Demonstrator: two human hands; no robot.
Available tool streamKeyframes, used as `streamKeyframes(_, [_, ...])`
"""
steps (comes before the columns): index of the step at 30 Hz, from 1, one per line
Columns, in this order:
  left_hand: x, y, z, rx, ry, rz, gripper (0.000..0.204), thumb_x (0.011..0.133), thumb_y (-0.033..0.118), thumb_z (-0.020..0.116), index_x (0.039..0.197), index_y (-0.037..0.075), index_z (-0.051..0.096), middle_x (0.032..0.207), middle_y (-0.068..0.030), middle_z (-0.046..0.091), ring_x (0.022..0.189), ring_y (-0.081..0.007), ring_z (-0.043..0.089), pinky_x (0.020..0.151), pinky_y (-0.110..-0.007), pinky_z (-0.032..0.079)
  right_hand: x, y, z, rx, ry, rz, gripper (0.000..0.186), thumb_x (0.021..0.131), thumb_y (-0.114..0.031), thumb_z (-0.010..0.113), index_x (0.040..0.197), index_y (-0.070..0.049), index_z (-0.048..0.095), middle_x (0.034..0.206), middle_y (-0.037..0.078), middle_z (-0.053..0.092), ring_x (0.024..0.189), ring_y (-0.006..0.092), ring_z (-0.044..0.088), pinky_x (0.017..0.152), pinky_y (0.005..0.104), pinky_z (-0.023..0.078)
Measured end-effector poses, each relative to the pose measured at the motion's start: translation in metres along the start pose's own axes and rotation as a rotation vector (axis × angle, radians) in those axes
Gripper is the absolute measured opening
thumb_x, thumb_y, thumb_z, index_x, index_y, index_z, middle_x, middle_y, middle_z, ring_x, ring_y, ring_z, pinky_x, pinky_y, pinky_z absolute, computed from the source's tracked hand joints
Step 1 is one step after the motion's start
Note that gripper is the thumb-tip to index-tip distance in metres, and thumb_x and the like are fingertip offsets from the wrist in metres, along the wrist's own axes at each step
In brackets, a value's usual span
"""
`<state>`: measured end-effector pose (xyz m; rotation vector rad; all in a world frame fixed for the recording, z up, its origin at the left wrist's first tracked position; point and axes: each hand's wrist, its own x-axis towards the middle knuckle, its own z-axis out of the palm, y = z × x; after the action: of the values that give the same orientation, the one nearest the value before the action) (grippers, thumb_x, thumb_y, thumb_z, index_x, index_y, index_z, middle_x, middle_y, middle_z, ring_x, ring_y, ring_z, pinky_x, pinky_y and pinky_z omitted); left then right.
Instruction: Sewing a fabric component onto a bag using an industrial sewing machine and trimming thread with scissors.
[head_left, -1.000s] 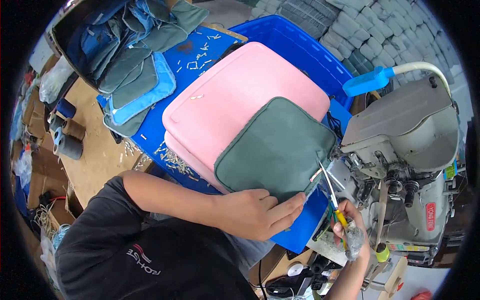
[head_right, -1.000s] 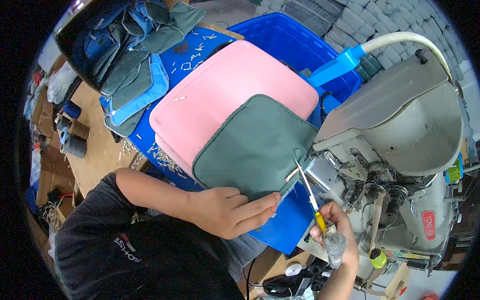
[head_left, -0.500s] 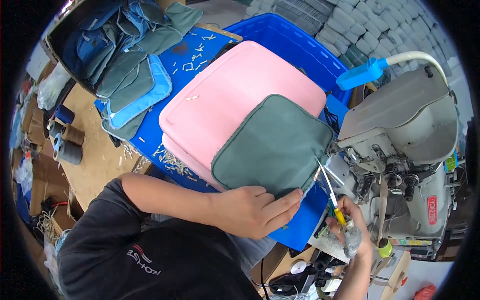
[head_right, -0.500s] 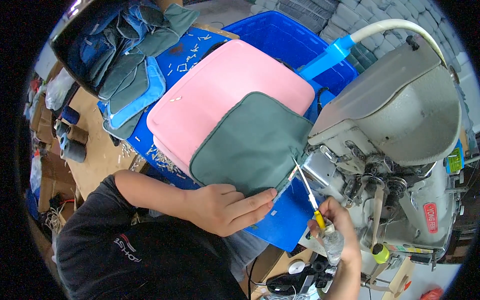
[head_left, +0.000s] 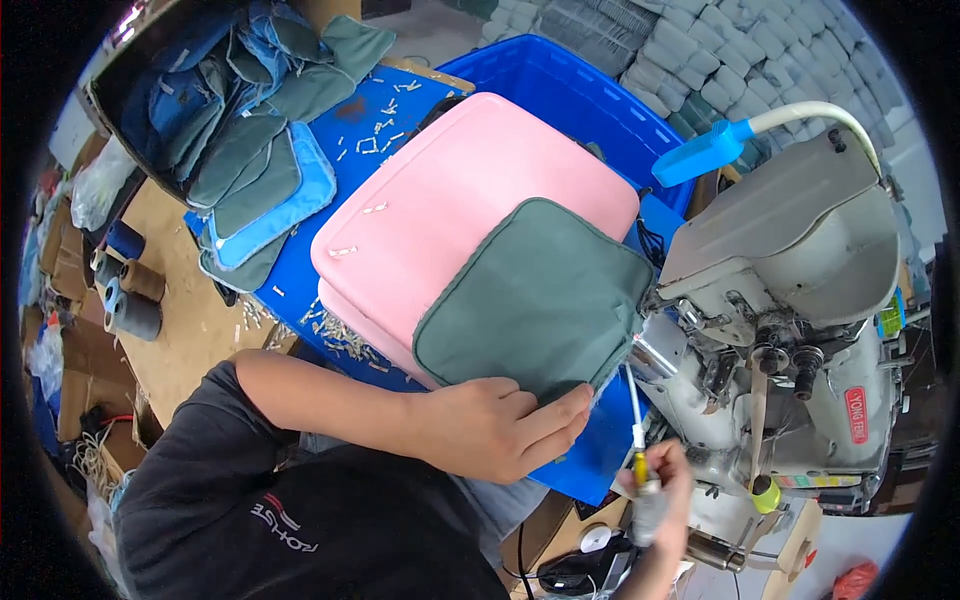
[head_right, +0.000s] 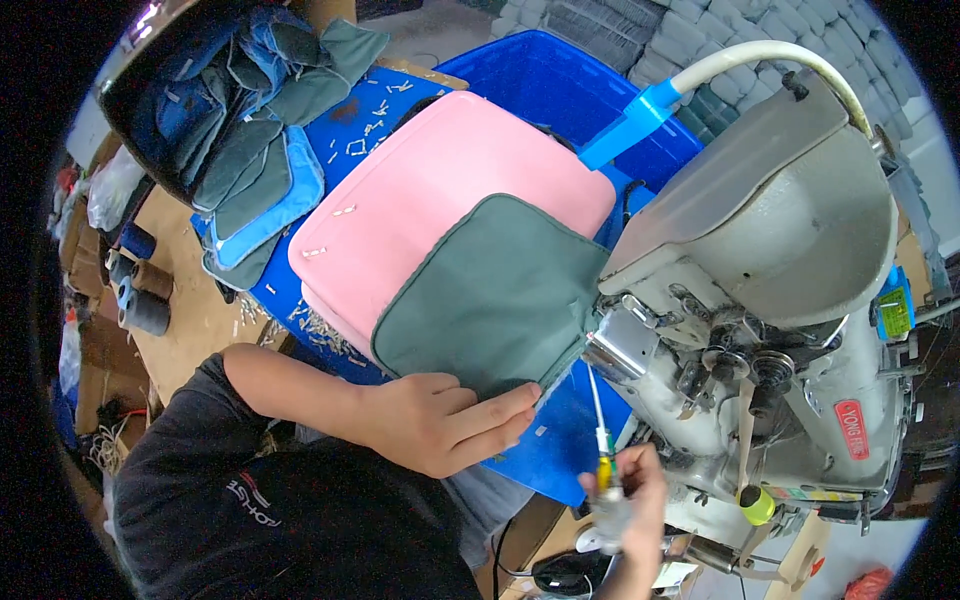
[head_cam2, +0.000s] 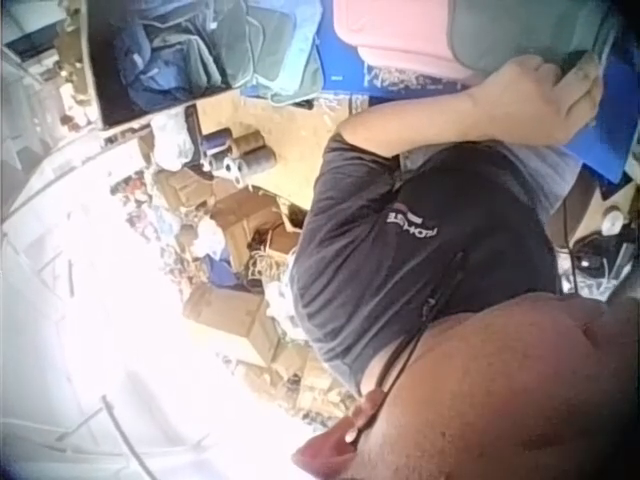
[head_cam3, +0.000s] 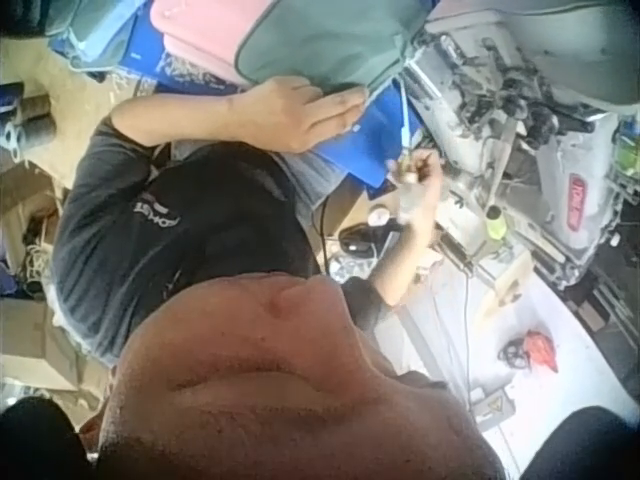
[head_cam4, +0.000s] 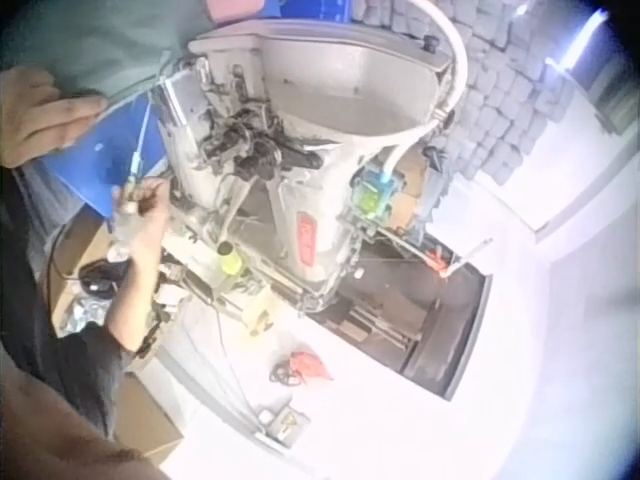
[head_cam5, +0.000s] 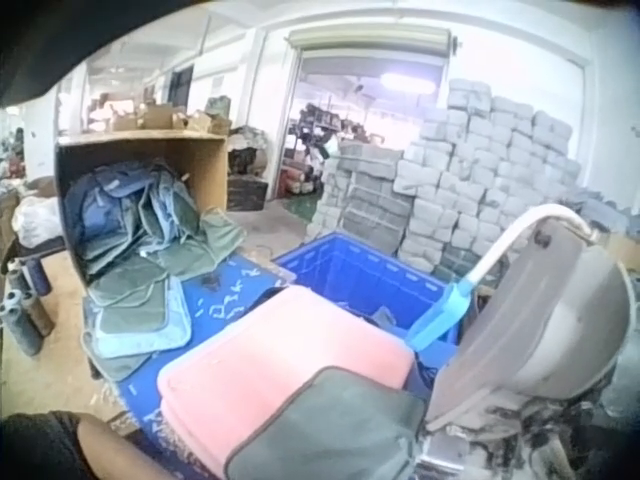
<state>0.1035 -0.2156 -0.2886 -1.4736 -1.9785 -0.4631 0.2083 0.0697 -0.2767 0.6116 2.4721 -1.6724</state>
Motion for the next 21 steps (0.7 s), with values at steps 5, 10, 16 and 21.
streamKeyframes(5, [0.002, 0.003, -0.002, 0.030, 0.025, 0.017, 0.033, 0.080, 0.013, 0.061, 0.108, -0.004, 0.068, 0.120, -0.0218, 0.066, 0.053, -0.0058, 0.047, 0.048, -0.020, 0.036, -0.012, 0.021, 0.046, -0.696, 0.172, -0.235, 0.040, 0.075, -0.007, 0.078, 0.110, 0.002, 0.061, 0.086, 0.022, 0.066, 0.077, 0.0460, 0.064, 0.071, 0.0441, 0.054])
streamKeyframes(10, [0.005, 0.005, -0.002, 0.061, 0.036, 0.053, 0.034, 0.081, 0.014, 0.060, 0.108, -0.005, 0.068, 0.118, -0.0222, 0.067, 0.054, -0.0062, 0.046, 0.048, -0.020, 0.035, -0.001, -0.012, 0.063, -0.569, 0.197, -0.491, 0.033, 0.088, -0.008, 0.070, 0.115, 0.006, 0.058, 0.102, 0.019, 0.065, 0.083, 0.0291, 0.065, 0.071, 0.0388, 0.054])
streamKeyframes(16, [0.007, 0.006, -0.006, -0.083, -0.012, -0.004, 0.033, 0.085, 0.018, 0.066, 0.112, -0.003, 0.066, 0.112, -0.0161, 0.067, 0.057, -0.0122, 0.055, 0.049, -0.024, 0.042, 0.042, -0.079, 0.111, 0.076, 0.306, -0.422, 0.031, 0.093, -0.005, 0.066, 0.120, 0.005, 0.055, 0.081, 0.008, 0.061, 0.060, 0.0106, 0.055, 0.054, 0.0247, 0.044])
streamKeyframes(21, [0.059, -0.054, -0.006, -0.358, -0.030, -0.476, 0.025, 0.084, 0.015, 0.073, 0.105, 0.003, 0.067, 0.107, -0.0134, 0.067, 0.077, -0.0318, 0.068, 0.063, -0.040, 0.054, 0.051, -0.069, 0.121, -0.049, 0.492, -0.601, 0.027, 0.092, 0.001, 0.062, 0.118, 0.004, 0.056, 0.063, 0.005, 0.052, 0.051, 0.0106, 0.050, 0.050, 0.0257, 0.041])
